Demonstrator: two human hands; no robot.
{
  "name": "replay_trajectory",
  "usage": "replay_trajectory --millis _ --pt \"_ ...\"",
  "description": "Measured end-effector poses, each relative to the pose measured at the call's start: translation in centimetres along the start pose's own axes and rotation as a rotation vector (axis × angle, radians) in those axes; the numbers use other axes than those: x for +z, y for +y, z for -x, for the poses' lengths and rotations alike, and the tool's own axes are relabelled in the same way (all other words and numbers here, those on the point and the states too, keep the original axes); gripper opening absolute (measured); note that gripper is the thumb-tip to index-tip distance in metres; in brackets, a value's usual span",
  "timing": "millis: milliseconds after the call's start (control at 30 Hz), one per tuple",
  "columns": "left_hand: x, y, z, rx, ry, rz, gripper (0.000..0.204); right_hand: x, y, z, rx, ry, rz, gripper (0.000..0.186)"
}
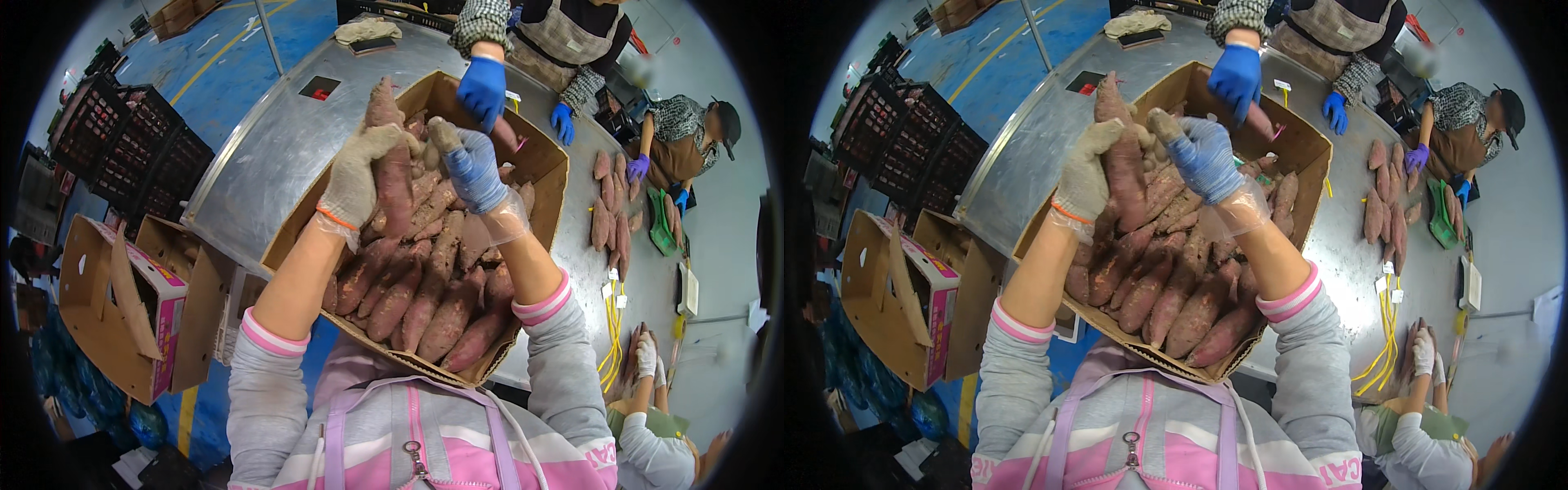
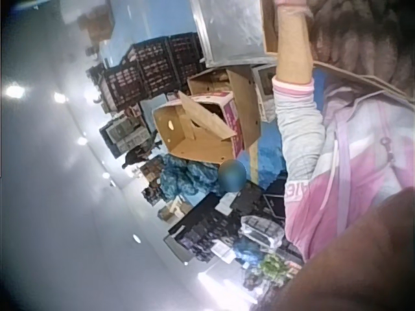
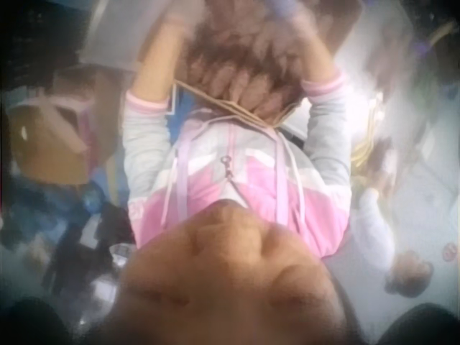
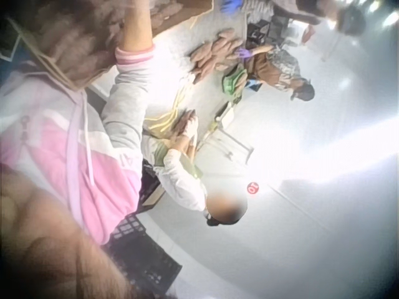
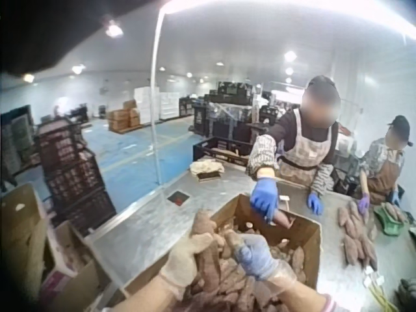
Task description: The person picks up sweet potatoes from a cardboard box, briefly inspects them, and places them on a metal table. The person repeats this process throughout the clip, handling the potatoes one at a time.
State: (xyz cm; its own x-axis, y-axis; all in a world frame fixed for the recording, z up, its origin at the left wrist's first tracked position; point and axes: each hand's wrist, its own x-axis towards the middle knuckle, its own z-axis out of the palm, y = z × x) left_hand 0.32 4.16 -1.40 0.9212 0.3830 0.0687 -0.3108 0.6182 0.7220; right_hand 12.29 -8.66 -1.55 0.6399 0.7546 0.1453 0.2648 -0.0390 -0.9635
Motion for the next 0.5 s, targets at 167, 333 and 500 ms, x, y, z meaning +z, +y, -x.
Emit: replay_trajectory --millis 167,333,500 --pt "1.6 0.8 1.7 -0.241 0.029 -0.155 0.039 -0.5 -1.1 -0.5 -0.157 0.074 -0.079 0.034" --pt "0.5 0.5 2.1 -0.582 -0.105 -0.060 0.047 0.4 -1.9 0.3 -0.186 0.062 -0.070 0.031" --pt "1.6 0.6 2.7 -0.533 -0.200 0.063 0.050 0.0 0.2 0.2 -0.498 0.129 -0.127 0.030"
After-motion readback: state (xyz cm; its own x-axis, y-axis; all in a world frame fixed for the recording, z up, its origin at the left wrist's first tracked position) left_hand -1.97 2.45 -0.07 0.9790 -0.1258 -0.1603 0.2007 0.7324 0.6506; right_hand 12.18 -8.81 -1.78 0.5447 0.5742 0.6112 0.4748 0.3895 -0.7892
